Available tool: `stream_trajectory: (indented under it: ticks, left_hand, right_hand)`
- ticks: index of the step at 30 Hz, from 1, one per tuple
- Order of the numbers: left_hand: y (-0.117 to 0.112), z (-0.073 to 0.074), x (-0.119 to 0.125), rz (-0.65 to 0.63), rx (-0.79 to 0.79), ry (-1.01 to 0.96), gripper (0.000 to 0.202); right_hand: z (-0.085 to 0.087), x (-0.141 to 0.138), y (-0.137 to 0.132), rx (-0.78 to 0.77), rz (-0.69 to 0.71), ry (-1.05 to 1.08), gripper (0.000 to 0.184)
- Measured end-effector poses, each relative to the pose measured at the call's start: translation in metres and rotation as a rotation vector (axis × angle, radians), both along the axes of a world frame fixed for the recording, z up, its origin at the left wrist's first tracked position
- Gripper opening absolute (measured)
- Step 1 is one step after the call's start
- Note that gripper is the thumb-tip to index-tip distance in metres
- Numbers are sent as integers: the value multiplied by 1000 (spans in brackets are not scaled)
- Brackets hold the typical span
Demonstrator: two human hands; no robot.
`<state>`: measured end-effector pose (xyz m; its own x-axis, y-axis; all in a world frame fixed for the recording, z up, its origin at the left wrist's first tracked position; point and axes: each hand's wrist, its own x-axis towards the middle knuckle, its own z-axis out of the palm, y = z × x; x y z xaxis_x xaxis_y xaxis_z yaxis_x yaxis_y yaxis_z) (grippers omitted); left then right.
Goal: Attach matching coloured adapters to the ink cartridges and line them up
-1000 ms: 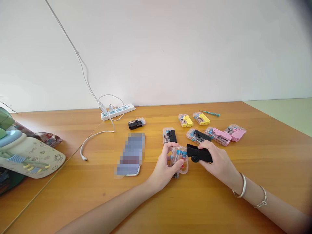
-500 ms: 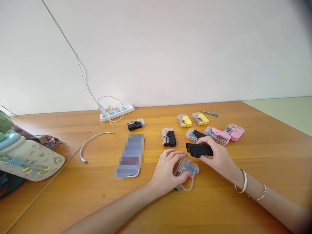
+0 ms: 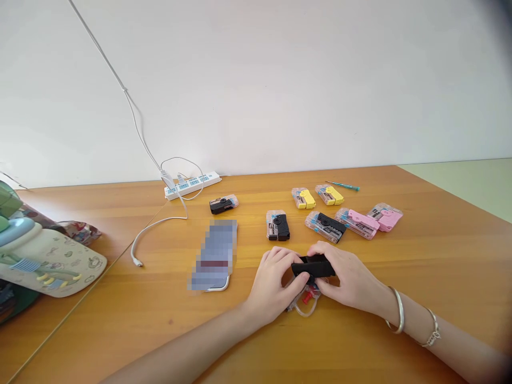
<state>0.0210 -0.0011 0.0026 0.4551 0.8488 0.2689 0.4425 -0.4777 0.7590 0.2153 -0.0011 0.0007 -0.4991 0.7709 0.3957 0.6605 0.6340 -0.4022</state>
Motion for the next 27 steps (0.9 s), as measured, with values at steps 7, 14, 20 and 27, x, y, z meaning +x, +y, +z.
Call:
stream_trajectory:
  ticks: [7,14,20,27]
  left_hand:
    - [4,-1,1,38,-111,-38,17]
    - [3,-1,1,41,-153,-97,17]
    - [6,-2,0,55,-163,-196,23]
    - [6,-5,2,100,-120,-193,25]
  right_hand:
    - [-3,3,6,119,-208,92,24]
    - [1,1,3,253,-233,127,13]
    - [2,-7,-4,235,-109,-61,21]
    - [7,-18,-6,524,-152,-260,17]
